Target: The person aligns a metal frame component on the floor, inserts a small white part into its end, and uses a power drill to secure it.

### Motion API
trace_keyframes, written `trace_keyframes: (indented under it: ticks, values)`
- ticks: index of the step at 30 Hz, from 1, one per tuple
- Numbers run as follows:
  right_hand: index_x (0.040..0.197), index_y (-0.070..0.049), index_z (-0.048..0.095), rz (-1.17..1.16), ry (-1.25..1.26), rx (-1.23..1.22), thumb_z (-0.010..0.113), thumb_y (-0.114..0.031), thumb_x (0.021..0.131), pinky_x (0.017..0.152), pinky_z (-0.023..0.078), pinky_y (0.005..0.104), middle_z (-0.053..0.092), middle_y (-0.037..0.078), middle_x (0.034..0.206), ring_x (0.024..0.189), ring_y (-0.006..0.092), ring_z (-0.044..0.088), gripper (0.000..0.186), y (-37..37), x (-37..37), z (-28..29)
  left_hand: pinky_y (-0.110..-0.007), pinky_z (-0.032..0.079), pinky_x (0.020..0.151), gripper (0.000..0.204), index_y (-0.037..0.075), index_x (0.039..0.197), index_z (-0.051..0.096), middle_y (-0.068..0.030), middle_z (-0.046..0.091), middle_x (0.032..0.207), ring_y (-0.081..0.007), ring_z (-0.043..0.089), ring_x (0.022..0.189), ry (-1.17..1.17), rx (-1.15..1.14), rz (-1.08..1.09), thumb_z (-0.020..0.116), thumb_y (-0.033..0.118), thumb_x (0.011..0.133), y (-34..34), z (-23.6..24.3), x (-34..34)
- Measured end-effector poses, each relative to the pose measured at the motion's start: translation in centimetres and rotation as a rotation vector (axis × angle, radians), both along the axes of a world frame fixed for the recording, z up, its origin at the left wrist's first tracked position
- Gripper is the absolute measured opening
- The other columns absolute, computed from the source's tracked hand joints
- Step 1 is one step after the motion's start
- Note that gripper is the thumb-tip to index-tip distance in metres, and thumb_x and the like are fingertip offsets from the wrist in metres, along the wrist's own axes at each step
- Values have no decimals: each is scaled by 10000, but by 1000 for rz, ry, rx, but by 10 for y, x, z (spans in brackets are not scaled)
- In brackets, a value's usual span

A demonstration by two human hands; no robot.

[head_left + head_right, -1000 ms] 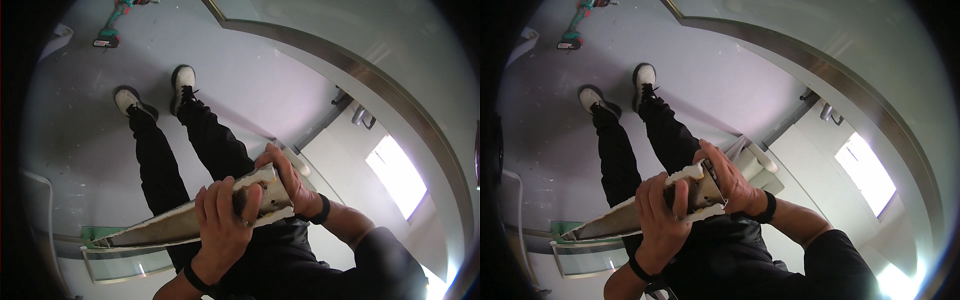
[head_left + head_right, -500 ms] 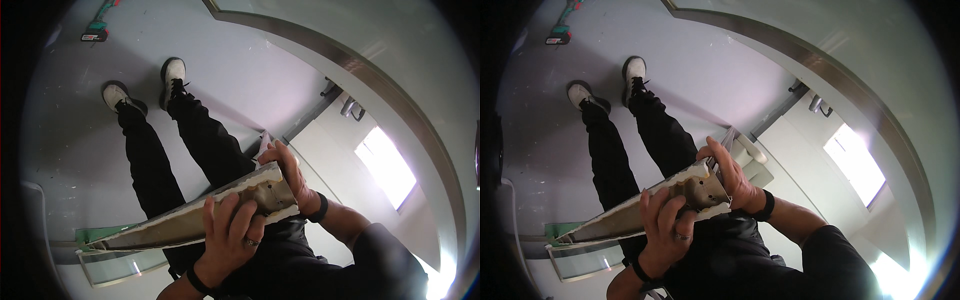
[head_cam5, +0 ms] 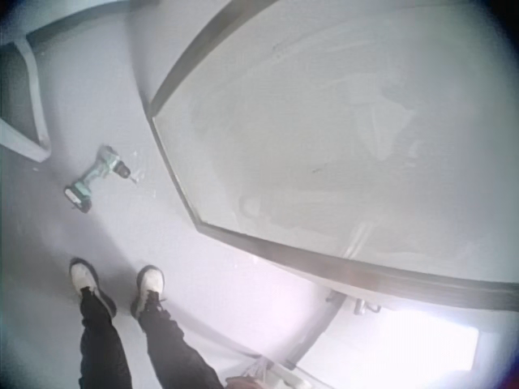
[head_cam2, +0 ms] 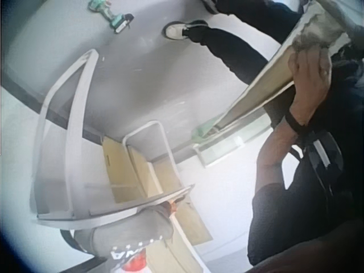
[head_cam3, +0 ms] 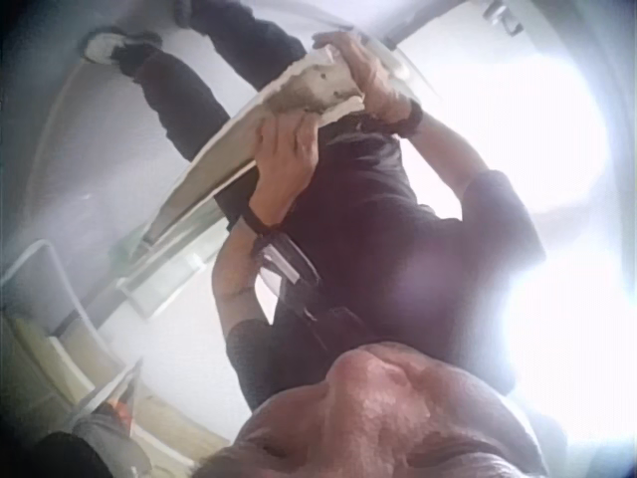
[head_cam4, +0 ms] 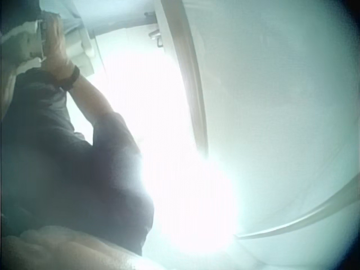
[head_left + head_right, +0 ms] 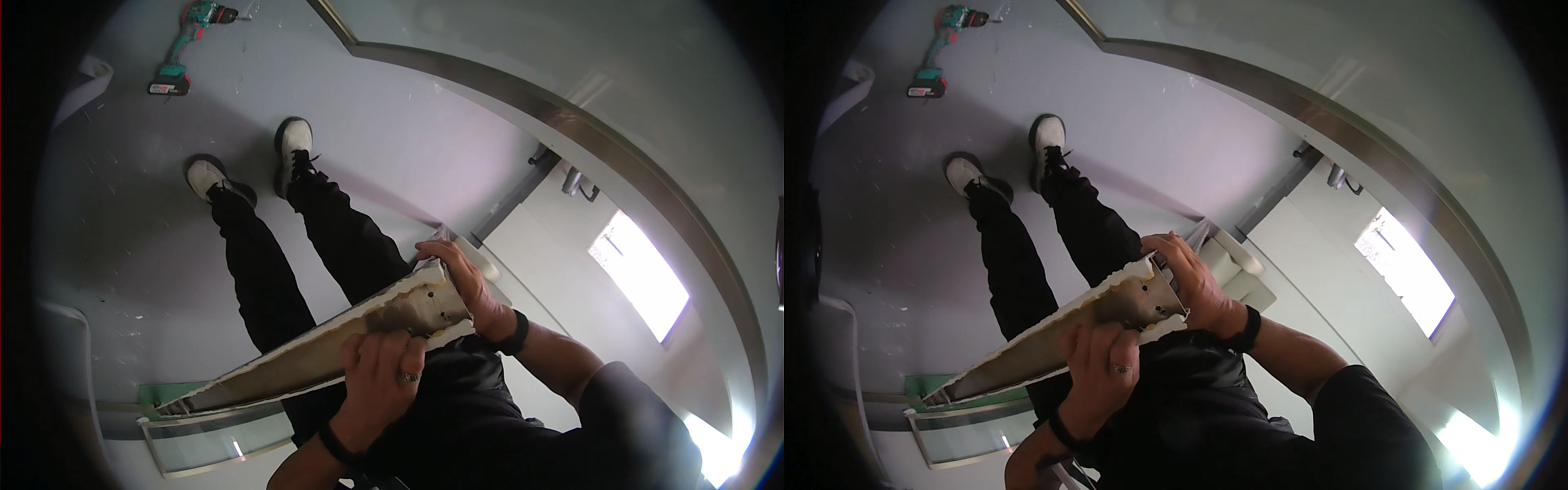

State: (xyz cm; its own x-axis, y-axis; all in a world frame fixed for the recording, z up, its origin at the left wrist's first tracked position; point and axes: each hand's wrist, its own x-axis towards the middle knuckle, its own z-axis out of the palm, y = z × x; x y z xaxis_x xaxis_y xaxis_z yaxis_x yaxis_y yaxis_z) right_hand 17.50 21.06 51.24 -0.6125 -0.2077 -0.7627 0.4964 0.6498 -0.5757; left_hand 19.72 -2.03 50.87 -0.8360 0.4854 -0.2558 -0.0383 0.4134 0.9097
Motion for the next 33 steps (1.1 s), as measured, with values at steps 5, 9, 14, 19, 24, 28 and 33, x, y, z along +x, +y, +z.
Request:
trace_keyframes:
  ticks: [5, 9, 14, 19, 24, 28, 33]
  values:
    - [1397, 22, 428, 10, 75, -4, 880, -330, 606, 1057, 414, 483, 548, 217, 1294, 1218, 442, 526, 978, 3, -2, -1, -401, 412, 849, 327, 145, 1072, 550, -34, 550, 1016, -219, 571, 844, -3, 13, 52, 698, 47, 798, 8, -3, 2]
    - [1396, 7, 437, -3, 100, -53, 898, -280, 587, 999, 468, 456, 548, 221, 1291, 1191, 429, 550, 974, -1, -7, 2, -441, 431, 826, 320, 133, 1079, 571, -65, 567, 1026, -253, 581, 870, -4, -49, 16, 710, 57, 801, -1, -1, -17]
    - [1360, -13, 467, -133, 118, 4, 889, -220, 654, 950, 502, 439, 598, 202, 1215, 1121, 394, 607, 848, 5, -3, -3, -481, 486, 912, 403, 80, 1076, 594, -139, 619, 1049, -349, 610, 1021, -182, 101, 123, 828, 150, 755, -5, -6, -30]
    - [1334, -42, 490, -64, 177, 40, 860, -164, 659, 933, 526, 430, 627, 186, 1187, 1103, 405, 630, 780, -10, 2, -35, -356, 516, 835, 372, 52, 1090, 580, -138, 609, 1040, -288, 614, 970, -291, 26, 387, 791, 28, 785, -72, 16, -58]
    - [1328, -39, 498, -64, 283, 105, 857, -167, 683, 935, 533, 421, 628, 193, 1159, 1100, 392, 634, 750, -13, -5, -33, -392, 454, 726, 292, 98, 910, 585, -114, 564, 1005, -281, 536, 854, 45, 167, 566, 798, 76, 711, -157, 120, -87]
    - [1313, -42, 505, -70, 287, 105, 853, -165, 686, 953, 527, 426, 625, 201, 1173, 1107, 390, 631, 728, -14, -4, -40, -368, 394, 617, 310, 183, 732, 565, -29, 477, 883, -243, 518, 793, 171, 184, 362, 854, 162, 623, -137, 192, -50]
    - [1293, -45, 514, -76, 292, 104, 844, -170, 685, 956, 524, 422, 626, 199, 1170, 1114, 396, 626, 703, -15, -7, -42, -335, 391, 503, 326, 143, 975, 696, 4, 457, 681, -195, 521, 598, 229, 417, 2, 795, 111, 666, -104, 201, -50]
